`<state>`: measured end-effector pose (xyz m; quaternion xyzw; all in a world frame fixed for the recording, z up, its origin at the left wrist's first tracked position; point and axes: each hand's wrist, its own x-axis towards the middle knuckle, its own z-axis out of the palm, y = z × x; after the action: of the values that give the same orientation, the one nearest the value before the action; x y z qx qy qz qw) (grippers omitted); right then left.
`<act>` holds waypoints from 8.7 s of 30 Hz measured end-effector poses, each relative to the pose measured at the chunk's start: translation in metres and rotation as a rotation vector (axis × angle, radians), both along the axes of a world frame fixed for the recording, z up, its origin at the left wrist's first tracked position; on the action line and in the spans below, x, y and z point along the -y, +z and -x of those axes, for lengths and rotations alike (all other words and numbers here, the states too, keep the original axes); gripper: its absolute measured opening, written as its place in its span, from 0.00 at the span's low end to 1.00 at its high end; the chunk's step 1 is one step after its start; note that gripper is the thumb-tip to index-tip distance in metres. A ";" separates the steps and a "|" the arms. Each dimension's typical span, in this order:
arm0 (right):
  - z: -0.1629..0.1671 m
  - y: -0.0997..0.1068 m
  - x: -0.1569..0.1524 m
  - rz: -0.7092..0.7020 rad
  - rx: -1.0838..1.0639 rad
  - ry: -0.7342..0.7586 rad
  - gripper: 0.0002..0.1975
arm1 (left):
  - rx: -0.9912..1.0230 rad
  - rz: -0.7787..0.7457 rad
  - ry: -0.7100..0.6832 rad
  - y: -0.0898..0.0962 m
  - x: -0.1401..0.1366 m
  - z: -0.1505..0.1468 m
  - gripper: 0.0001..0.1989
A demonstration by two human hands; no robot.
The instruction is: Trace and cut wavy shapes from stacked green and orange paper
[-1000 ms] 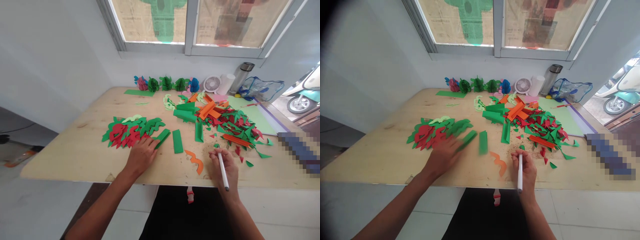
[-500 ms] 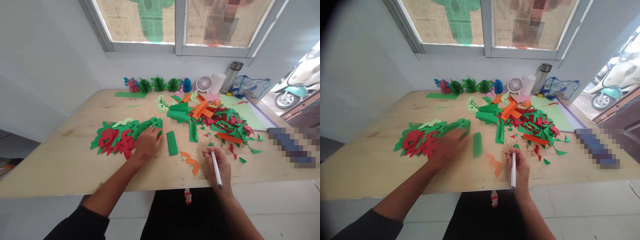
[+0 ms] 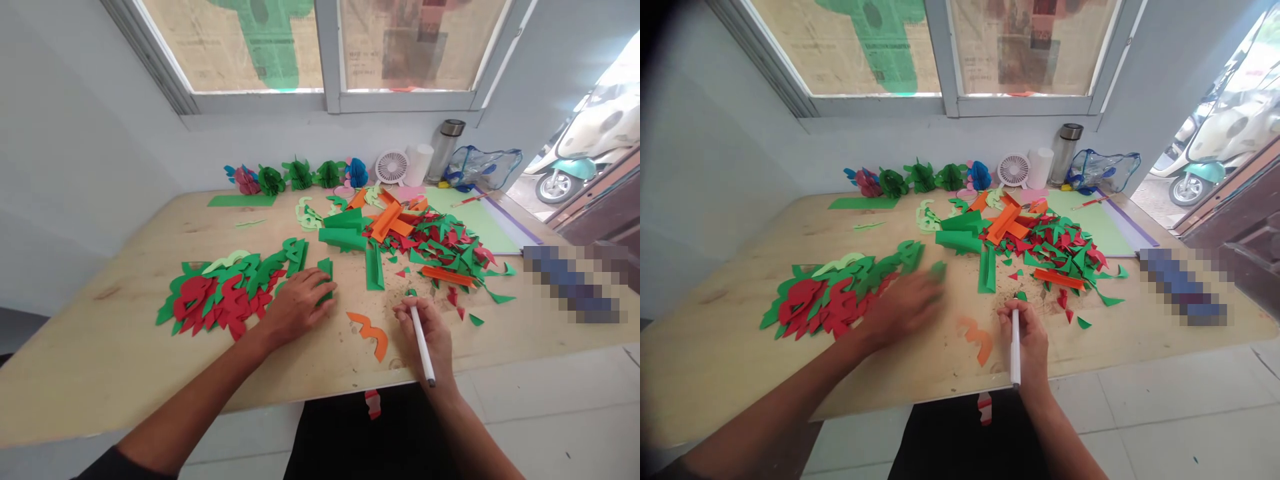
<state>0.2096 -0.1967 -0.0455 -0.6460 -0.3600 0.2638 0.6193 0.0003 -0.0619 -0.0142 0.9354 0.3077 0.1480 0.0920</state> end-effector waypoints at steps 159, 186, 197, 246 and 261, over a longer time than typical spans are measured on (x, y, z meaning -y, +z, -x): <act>-0.007 0.012 0.020 -0.032 1.223 0.394 0.09 | 1.077 1.370 0.580 -0.004 0.117 0.002 0.18; 0.026 0.028 0.034 -0.038 0.484 0.038 0.01 | 1.109 1.418 0.579 0.010 0.103 -0.047 0.19; 0.026 0.025 0.032 -0.302 0.788 0.171 0.09 | 1.258 1.451 0.654 0.017 0.114 -0.048 0.17; -0.004 0.045 0.026 -0.383 1.263 0.520 0.10 | 1.296 1.482 0.697 0.012 0.111 -0.053 0.07; 0.009 0.032 0.031 -0.377 1.284 0.536 0.09 | 1.391 1.543 0.664 0.010 0.115 -0.052 0.12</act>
<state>0.2010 -0.2275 -0.0132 -0.4450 -0.8385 -0.0917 0.3007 0.0519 -0.1774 -0.0047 0.2075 0.4355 0.4293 0.7635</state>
